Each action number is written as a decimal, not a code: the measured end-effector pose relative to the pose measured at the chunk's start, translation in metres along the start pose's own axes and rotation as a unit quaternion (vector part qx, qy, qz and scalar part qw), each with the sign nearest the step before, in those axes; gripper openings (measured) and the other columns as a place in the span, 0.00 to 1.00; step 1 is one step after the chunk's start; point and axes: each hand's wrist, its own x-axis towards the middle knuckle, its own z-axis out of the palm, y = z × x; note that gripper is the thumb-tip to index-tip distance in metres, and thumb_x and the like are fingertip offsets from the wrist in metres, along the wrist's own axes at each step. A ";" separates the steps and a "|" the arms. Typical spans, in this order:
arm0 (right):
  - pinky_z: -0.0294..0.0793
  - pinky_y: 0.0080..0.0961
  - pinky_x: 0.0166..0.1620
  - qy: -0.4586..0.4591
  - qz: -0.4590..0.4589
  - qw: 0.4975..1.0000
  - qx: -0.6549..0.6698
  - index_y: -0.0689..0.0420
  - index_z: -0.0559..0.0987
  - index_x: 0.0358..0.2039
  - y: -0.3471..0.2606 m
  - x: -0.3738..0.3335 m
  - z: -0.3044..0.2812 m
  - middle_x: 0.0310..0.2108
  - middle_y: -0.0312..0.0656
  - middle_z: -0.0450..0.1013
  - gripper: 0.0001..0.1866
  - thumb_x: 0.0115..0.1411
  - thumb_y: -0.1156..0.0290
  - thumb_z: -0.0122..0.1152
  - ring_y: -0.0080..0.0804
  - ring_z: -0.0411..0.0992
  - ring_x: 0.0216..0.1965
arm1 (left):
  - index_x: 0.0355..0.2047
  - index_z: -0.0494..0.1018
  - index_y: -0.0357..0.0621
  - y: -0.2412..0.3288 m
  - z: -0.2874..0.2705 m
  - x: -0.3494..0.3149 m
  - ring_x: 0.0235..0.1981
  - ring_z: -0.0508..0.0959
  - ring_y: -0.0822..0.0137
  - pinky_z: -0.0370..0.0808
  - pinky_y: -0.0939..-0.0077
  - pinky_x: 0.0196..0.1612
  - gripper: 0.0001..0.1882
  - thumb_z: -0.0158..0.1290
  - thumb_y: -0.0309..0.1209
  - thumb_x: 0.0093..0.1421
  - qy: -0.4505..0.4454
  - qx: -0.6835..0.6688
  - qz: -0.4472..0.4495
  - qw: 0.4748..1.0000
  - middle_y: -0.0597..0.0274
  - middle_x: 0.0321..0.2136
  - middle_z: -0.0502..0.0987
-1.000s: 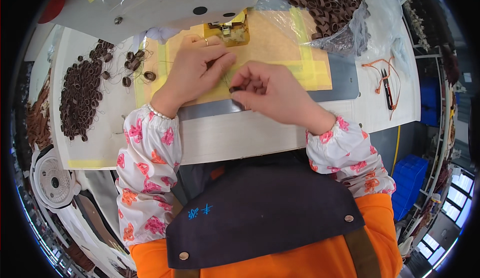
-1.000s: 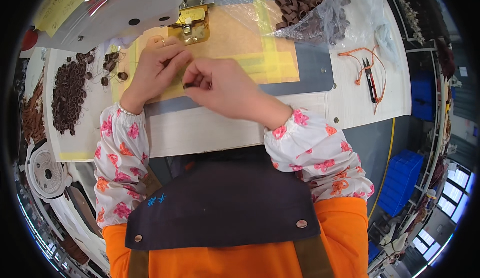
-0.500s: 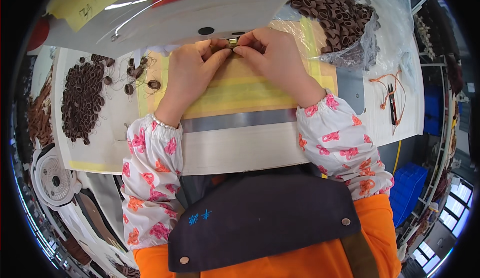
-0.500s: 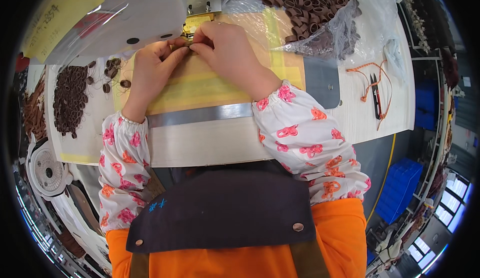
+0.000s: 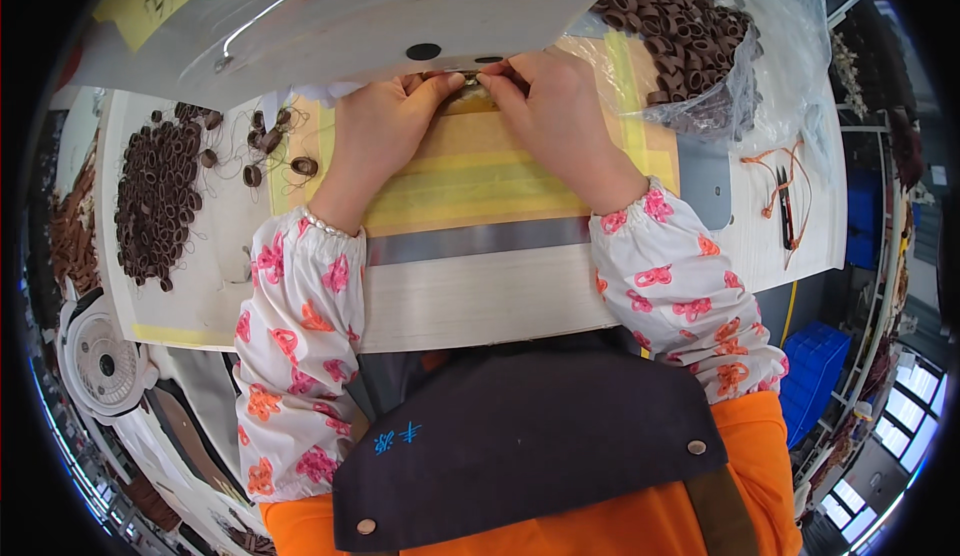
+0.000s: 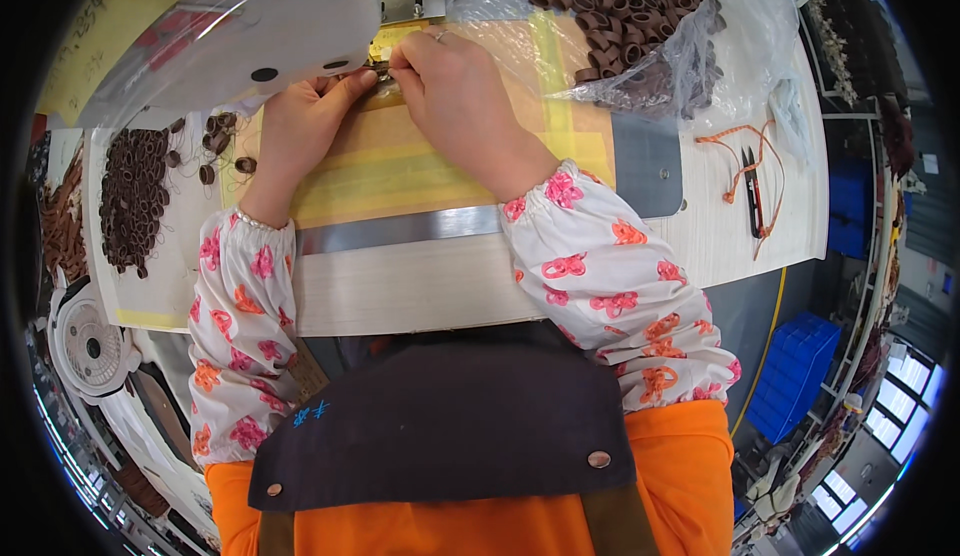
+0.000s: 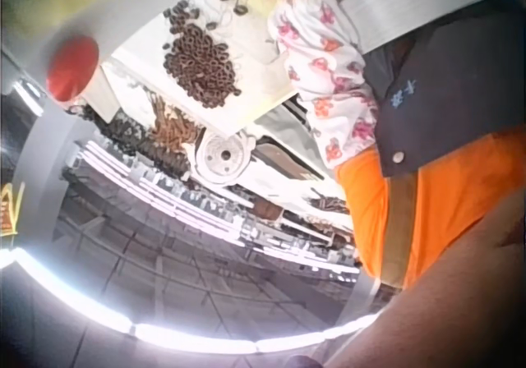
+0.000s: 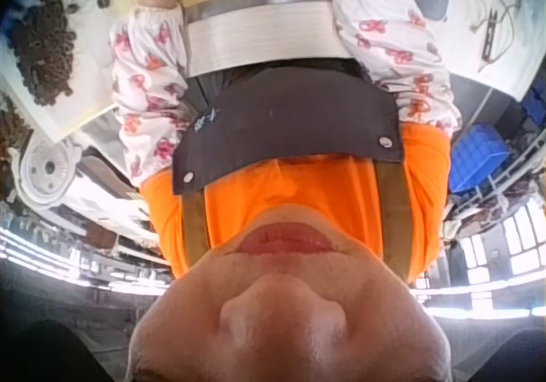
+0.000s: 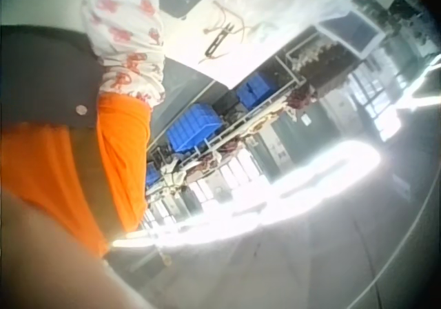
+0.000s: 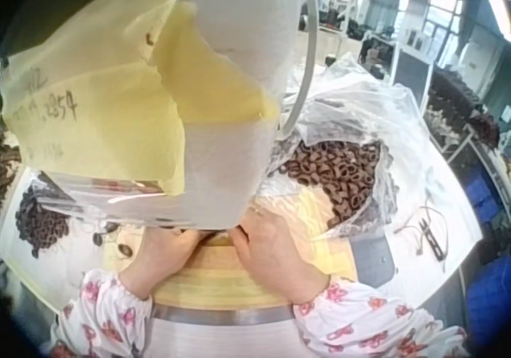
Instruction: The worker is assembling small leather loops or components by aligning and threading them through a machine guide.
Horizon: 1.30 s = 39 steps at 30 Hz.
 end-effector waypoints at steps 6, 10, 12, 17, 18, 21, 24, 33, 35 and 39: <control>0.69 0.36 0.28 -0.002 -0.006 1.000 -0.010 0.61 0.71 0.22 0.000 0.000 0.003 0.22 0.48 0.69 0.03 0.46 0.78 0.57 0.47 0.69 0.26 | 0.23 0.75 0.42 -0.006 -0.001 0.001 0.11 0.65 0.72 0.62 0.77 0.17 0.15 0.53 0.42 0.53 -0.005 0.043 0.006 0.999 0.65 0.09 0.68; 0.69 0.36 0.28 -0.013 0.000 1.000 -0.023 0.61 0.71 0.23 0.000 0.001 0.001 0.21 0.48 0.70 0.04 0.46 0.77 0.58 0.47 0.69 0.25 | 0.24 0.75 0.42 -0.010 0.001 0.002 0.11 0.65 0.72 0.62 0.77 0.18 0.13 0.53 0.40 0.53 -0.003 0.037 0.027 0.999 0.65 0.09 0.68; 0.69 0.37 0.27 -0.027 0.013 0.999 -0.036 0.61 0.71 0.22 -0.001 0.003 -0.002 0.20 0.49 0.70 0.04 0.46 0.77 0.58 0.47 0.70 0.25 | 0.24 0.75 0.42 -0.008 0.002 0.000 0.11 0.65 0.71 0.62 0.77 0.18 0.13 0.53 0.39 0.53 0.016 0.017 0.054 0.998 0.64 0.10 0.68; 0.69 0.37 0.27 -0.051 0.027 0.997 -0.051 0.62 0.71 0.21 0.000 0.008 -0.003 0.18 0.49 0.70 0.06 0.46 0.76 0.59 0.48 0.70 0.24 | 0.25 0.75 0.42 -0.010 0.002 0.002 0.12 0.66 0.70 0.62 0.77 0.18 0.11 0.53 0.38 0.53 0.026 0.028 0.072 0.997 0.63 0.10 0.69; 0.69 0.37 0.27 -0.057 0.033 0.996 -0.054 0.62 0.71 0.20 -0.001 0.008 -0.003 0.19 0.49 0.70 0.06 0.46 0.76 0.59 0.48 0.70 0.24 | 0.25 0.75 0.42 -0.011 0.002 0.002 0.12 0.66 0.70 0.62 0.77 0.18 0.11 0.53 0.37 0.53 0.028 0.033 0.078 0.996 0.63 0.10 0.69; 0.69 0.36 0.27 -0.073 0.026 0.996 -0.048 0.62 0.71 0.20 0.000 0.012 -0.002 0.19 0.50 0.70 0.06 0.45 0.76 0.60 0.48 0.70 0.24 | 0.25 0.75 0.42 -0.014 0.004 0.002 0.12 0.66 0.70 0.63 0.76 0.19 0.11 0.54 0.37 0.52 0.047 0.008 0.110 0.993 0.63 0.10 0.69; 0.69 0.35 0.27 -0.072 0.022 0.996 -0.037 0.62 0.71 0.19 0.002 0.014 -0.001 0.19 0.50 0.70 0.07 0.45 0.75 0.60 0.48 0.70 0.23 | 0.25 0.76 0.41 -0.006 -0.003 0.000 0.13 0.68 0.70 0.64 0.76 0.20 0.11 0.54 0.37 0.52 0.020 0.027 0.022 0.999 0.63 0.11 0.70; 0.68 0.27 0.24 -0.067 0.033 0.997 -0.032 0.65 0.76 0.20 0.001 0.012 -0.002 0.15 0.48 0.70 0.08 0.46 0.72 0.60 0.38 0.70 0.17 | 0.27 0.77 0.43 -0.018 -0.003 0.004 0.14 0.69 0.75 0.65 0.79 0.22 0.18 0.52 0.46 0.52 -0.014 0.041 -0.009 0.999 0.66 0.12 0.72; 0.68 0.27 0.24 -0.059 0.034 0.997 -0.032 0.65 0.76 0.21 0.006 0.010 -0.002 0.15 0.47 0.70 0.07 0.46 0.73 0.60 0.37 0.70 0.17 | 0.27 0.76 0.43 -0.013 0.002 0.003 0.14 0.69 0.75 0.65 0.79 0.22 0.18 0.53 0.46 0.52 -0.008 0.035 -0.011 0.999 0.66 0.12 0.72; 0.68 0.26 0.24 -0.054 0.031 0.998 -0.030 0.64 0.74 0.22 0.010 0.008 0.001 0.17 0.46 0.71 0.07 0.47 0.73 0.60 0.37 0.70 0.18 | 0.26 0.76 0.43 -0.007 -0.001 0.002 0.14 0.70 0.75 0.65 0.80 0.21 0.17 0.53 0.46 0.52 -0.010 0.045 -0.010 0.999 0.67 0.12 0.72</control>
